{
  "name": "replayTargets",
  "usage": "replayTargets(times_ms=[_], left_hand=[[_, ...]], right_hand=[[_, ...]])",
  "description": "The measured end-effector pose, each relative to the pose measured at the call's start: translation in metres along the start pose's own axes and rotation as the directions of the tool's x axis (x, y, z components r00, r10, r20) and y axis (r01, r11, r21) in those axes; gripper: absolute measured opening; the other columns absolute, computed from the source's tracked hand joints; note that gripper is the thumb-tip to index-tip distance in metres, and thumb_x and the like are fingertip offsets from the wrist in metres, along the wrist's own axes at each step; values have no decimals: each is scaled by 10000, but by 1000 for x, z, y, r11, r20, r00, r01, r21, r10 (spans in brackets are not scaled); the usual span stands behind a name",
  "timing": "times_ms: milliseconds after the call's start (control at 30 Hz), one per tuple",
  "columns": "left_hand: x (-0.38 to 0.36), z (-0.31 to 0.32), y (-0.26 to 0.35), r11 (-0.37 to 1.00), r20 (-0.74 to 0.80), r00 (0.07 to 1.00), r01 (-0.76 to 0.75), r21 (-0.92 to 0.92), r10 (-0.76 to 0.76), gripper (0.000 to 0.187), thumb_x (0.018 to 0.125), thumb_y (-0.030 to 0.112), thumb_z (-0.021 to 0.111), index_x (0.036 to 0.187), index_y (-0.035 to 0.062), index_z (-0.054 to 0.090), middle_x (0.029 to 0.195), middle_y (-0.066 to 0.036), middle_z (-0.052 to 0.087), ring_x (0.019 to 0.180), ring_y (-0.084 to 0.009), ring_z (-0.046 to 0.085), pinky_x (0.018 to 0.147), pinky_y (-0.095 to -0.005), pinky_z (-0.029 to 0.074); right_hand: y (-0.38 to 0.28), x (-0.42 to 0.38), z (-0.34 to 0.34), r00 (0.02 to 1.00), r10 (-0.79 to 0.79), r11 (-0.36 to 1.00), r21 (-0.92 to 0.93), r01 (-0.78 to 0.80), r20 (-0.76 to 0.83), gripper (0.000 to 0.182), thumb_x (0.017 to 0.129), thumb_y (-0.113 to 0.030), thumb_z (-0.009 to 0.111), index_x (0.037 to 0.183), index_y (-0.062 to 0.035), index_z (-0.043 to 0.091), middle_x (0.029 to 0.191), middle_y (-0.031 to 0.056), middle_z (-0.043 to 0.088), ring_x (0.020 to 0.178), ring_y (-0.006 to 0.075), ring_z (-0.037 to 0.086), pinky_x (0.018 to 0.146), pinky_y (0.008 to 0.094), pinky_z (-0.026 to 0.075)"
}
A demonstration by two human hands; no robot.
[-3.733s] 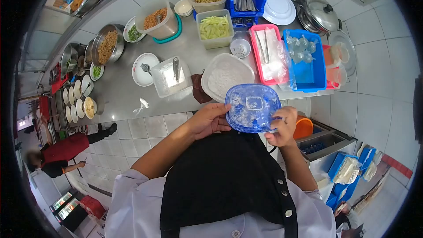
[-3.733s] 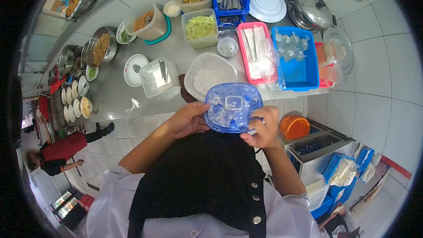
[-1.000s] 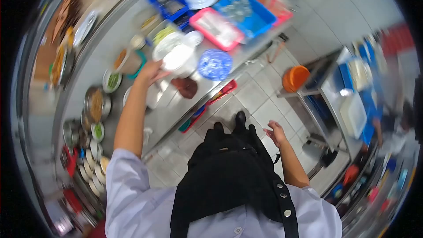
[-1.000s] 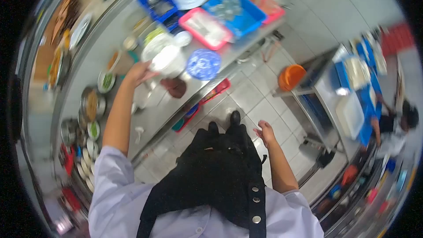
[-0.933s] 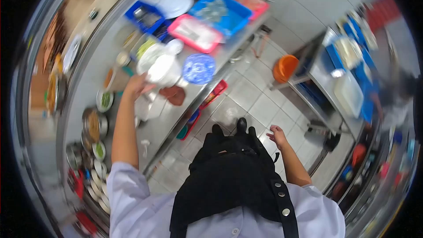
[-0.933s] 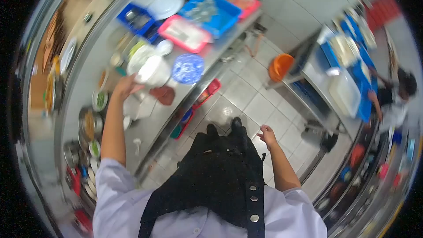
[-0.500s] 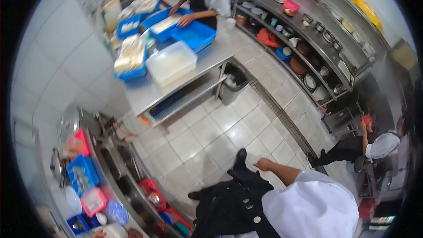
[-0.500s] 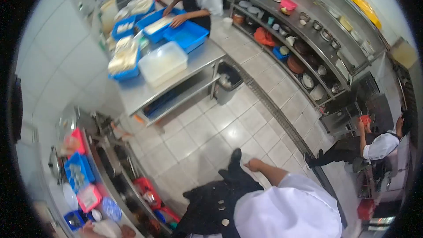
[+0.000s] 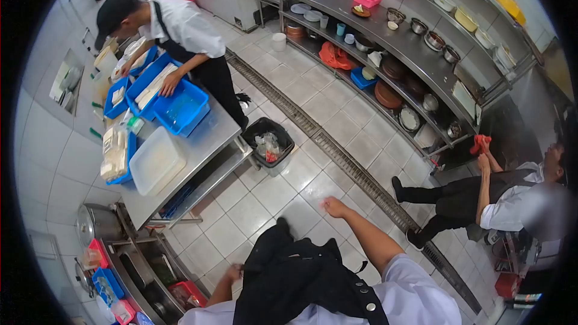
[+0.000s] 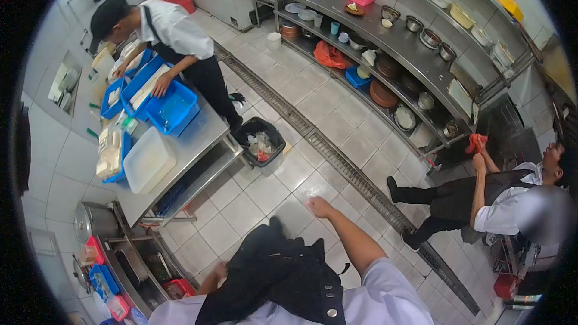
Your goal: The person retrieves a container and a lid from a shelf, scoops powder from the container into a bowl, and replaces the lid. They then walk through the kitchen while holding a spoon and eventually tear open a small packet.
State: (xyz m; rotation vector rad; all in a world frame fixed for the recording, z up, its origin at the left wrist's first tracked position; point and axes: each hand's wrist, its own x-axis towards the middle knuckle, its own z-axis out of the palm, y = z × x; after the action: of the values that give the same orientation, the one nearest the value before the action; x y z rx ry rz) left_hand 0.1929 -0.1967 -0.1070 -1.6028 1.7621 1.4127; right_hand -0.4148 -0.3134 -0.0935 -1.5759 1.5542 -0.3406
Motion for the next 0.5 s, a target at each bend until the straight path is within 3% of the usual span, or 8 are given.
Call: replayTargets(times_ms=[33, 100, 133, 200, 333, 400, 467, 500], left_hand=[[-2, 16, 11, 998, 88, 994, 55, 34, -58, 91, 919, 86, 676, 923, 48, 759, 990, -106, 769, 1093, -252, 711, 988, -448, 564], [8, 23, 27, 995, 132, 987, 94, -44, -88, 119, 941, 115, 664, 962, 45, 758, 1012, -121, 767, 1088, -261, 714, 977, -446, 566], [22, 19, 44, 988, 151, 982, 129, -83, -115, 135, 951, 130, 658, 981, 44, 758, 1023, -128, 766, 1086, -265, 716, 972, -445, 567], [67, -2, 78, 978, 173, 974, 171, -119, -149, 169, 973, 160, 646, 1020, 42, 758, 1045, -143, 764, 1081, -273, 720, 962, -444, 570], [187, -75, 156, 979, 184, 974, 155, -132, -129, 241, 1015, 219, 622, 1097, 38, 757, 1089, -172, 760, 1072, -290, 727, 941, -440, 574], [256, -121, 194, 990, 173, 983, 84, -110, -64, 277, 1036, 249, 610, 1136, 35, 756, 1111, -186, 758, 1068, -298, 731, 930, -439, 577], [353, -184, 240, 996, 127, 988, -91, -14, 92, 315, 1058, 279, 598, 1175, 33, 756, 1133, -201, 756, 1063, -306, 735, 920, -437, 579], [404, -224, 271, 988, 87, 984, -154, -27, 155, 333, 1068, 293, 592, 1194, 32, 756, 1144, -208, 755, 1061, -311, 737, 914, -436, 580]], right_hand=[[6, 27, -23, 1000, -2, 1000, 6, 2, -3, 450, 1028, -443, 605, 1015, -23, 768, 986, 233, 760, 962, 377, 737, 875, 480, 564], [17, 74, -69, 961, -226, 965, 99, 243, -162, 281, 1017, -289, 677, 1140, -52, 764, 1036, 167, 775, 980, 296, 741, 905, 403, 581], [17, 93, -100, 961, -216, 967, 95, 234, -170, 281, 1017, -289, 677, 1140, -52, 764, 1036, 167, 775, 980, 296, 741, 905, 403, 581], [10, 136, -171, 997, -21, 999, 35, 23, -70, 291, 999, -267, 693, 1194, -61, 760, 1119, 164, 770, 1064, 283, 731, 956, 377, 573], [74, 214, -262, 973, 172, 984, 60, -165, -155, 309, 1020, -316, 686, 1158, -51, 765, 1030, 131, 783, 993, 247, 735, 906, 379, 571], [95, 233, -305, 943, 305, 952, 45, -301, -132, 329, 1019, -331, 680, 1136, -33, 758, 959, 126, 776, 934, 230, 737, 847, 382, 570], [125, 253, -343, 931, 364, 928, 79, -363, -1, 353, 1014, -351, 685, 1140, -28, 749, 923, 119, 767, 877, 215, 741, 761, 370, 574], [169, 268, -345, 918, 396, 911, 124, -392, -4, 350, 1011, -352, 690, 1150, -35, 750, 924, 112, 766, 856, 209, 745, 722, 365, 573]])
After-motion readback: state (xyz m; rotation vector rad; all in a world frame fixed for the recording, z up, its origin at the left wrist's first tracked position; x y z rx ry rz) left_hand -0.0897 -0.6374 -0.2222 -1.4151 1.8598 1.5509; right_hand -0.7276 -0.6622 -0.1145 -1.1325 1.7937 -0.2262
